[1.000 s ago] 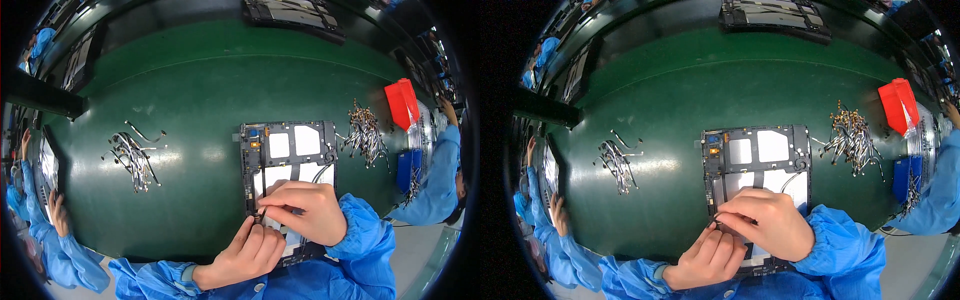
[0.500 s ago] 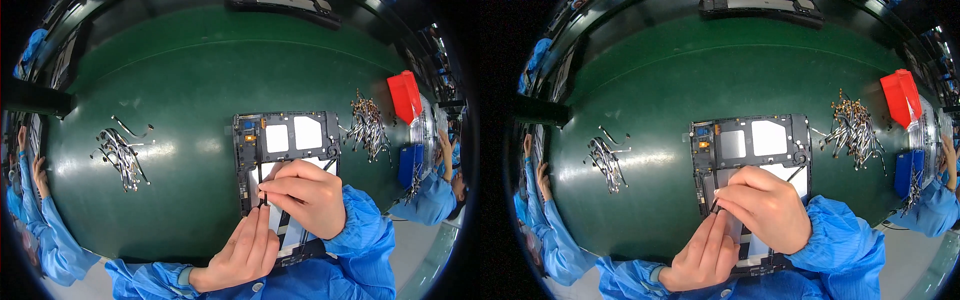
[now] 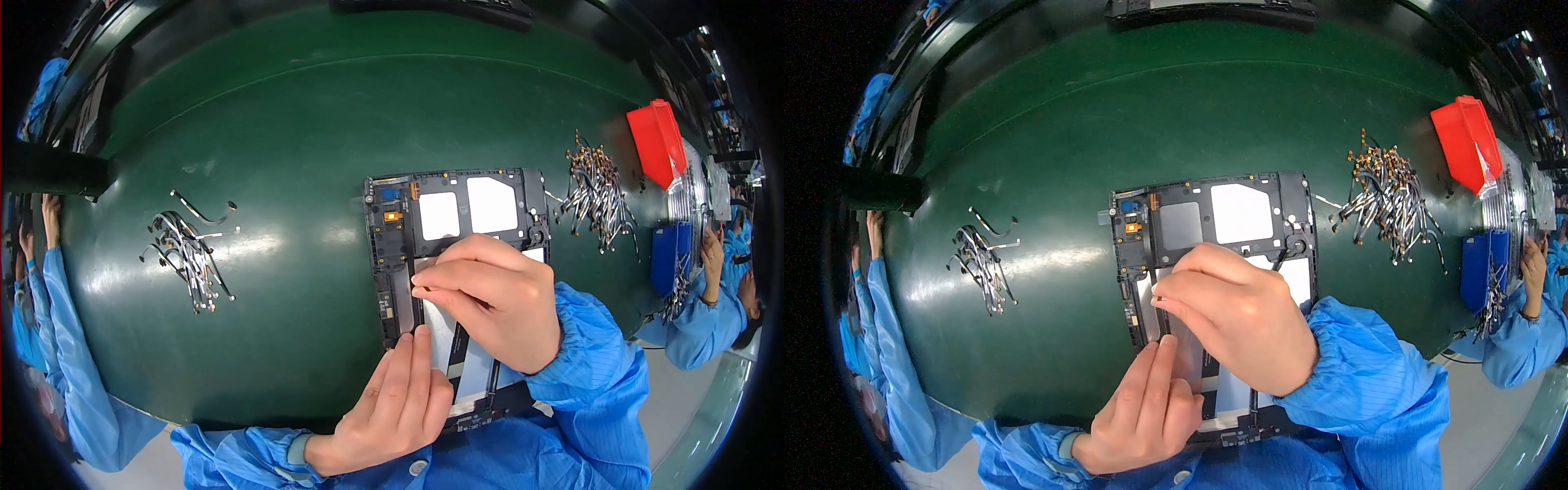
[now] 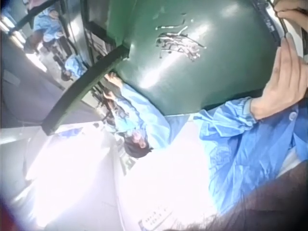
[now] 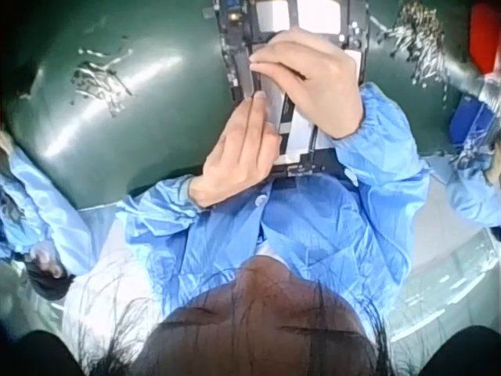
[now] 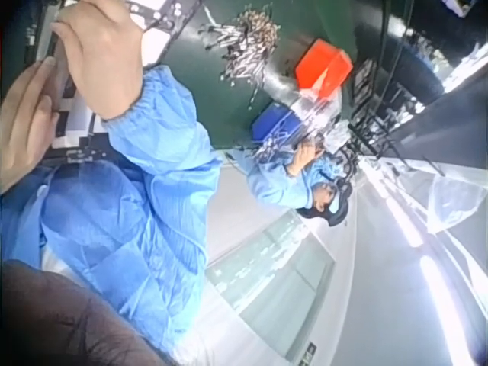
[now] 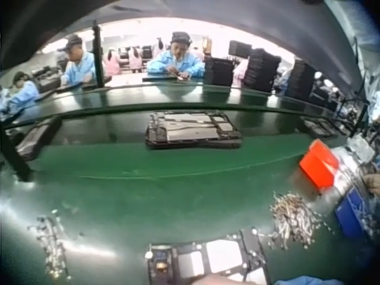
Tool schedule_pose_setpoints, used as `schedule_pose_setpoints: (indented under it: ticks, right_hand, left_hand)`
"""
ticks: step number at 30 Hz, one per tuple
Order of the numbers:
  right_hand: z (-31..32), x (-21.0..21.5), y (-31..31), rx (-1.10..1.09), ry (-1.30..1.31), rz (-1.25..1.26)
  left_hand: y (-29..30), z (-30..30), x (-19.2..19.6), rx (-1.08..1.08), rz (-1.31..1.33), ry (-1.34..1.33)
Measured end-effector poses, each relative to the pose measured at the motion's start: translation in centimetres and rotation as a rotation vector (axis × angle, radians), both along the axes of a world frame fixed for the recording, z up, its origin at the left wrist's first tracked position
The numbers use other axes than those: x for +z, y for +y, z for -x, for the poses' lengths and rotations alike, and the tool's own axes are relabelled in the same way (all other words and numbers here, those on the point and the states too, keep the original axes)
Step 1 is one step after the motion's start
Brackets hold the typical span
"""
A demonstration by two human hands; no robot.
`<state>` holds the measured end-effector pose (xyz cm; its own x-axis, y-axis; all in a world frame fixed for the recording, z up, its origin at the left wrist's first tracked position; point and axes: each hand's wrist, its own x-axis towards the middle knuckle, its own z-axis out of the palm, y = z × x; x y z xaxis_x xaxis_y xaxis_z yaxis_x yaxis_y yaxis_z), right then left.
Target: The person connects ribbon cables and internal components to tablet frames by hand on an assembly line.
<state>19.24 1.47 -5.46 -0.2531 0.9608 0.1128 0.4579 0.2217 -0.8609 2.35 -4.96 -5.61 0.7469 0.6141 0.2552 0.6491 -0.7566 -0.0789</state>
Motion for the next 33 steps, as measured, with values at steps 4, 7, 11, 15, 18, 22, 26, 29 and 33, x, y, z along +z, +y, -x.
schedule_pose_setpoints:
  ticks: [4, 7, 11, 15, 18, 22, 26, 29, 33]
  right_hand:
    - [-0.2, -0.4, -0.1, 0.010, 0.007, -0.012]
    - [-0.3, -0.6, -0.2, 0.057, -0.026, -0.104]
    - [-0.3, -0.7, -0.2, 0.067, -0.030, -0.152]
    - [0.7, 0.1, -0.4, -0.026, -0.117, -0.030]
    - [0.6, 0.4, -1.3, 0.016, -0.245, -0.190]
    - [0.7, 0.9, -3.3, 0.134, -0.479, -0.458]
    - [0.8, 1.4, -2.7, 0.134, -0.704, -0.457]
    - [0.2, 2.2, -2.0, 0.152, -0.672, -0.379]
    - [-3.8, 2.0, -3.7, -0.030, -0.522, -0.317]
  left_hand:
    - [0.0, 0.0, -0.2, -0.005, -0.002, -0.007]
    - [0.0, 0.0, 0.1, -0.015, 0.011, 0.008]
    - [0.0, 0.0, 0.2, -0.020, 0.027, 0.026]
    - [0.1, 0.1, 0.0, -0.017, 0.005, 0.017]
    - [0.2, 0.1, -0.1, 0.032, 0.006, 0.011]
    - [-0.1, 0.1, 0.0, 0.024, -0.024, -0.011]
    - [-0.2, -0.3, -0.3, 0.045, -0.057, -0.047]
    - [-0.4, -0.4, 0.2, 0.089, -0.019, -0.037]
    - [-0.7, 1.3, 1.3, 0.125, 0.177, -0.219]
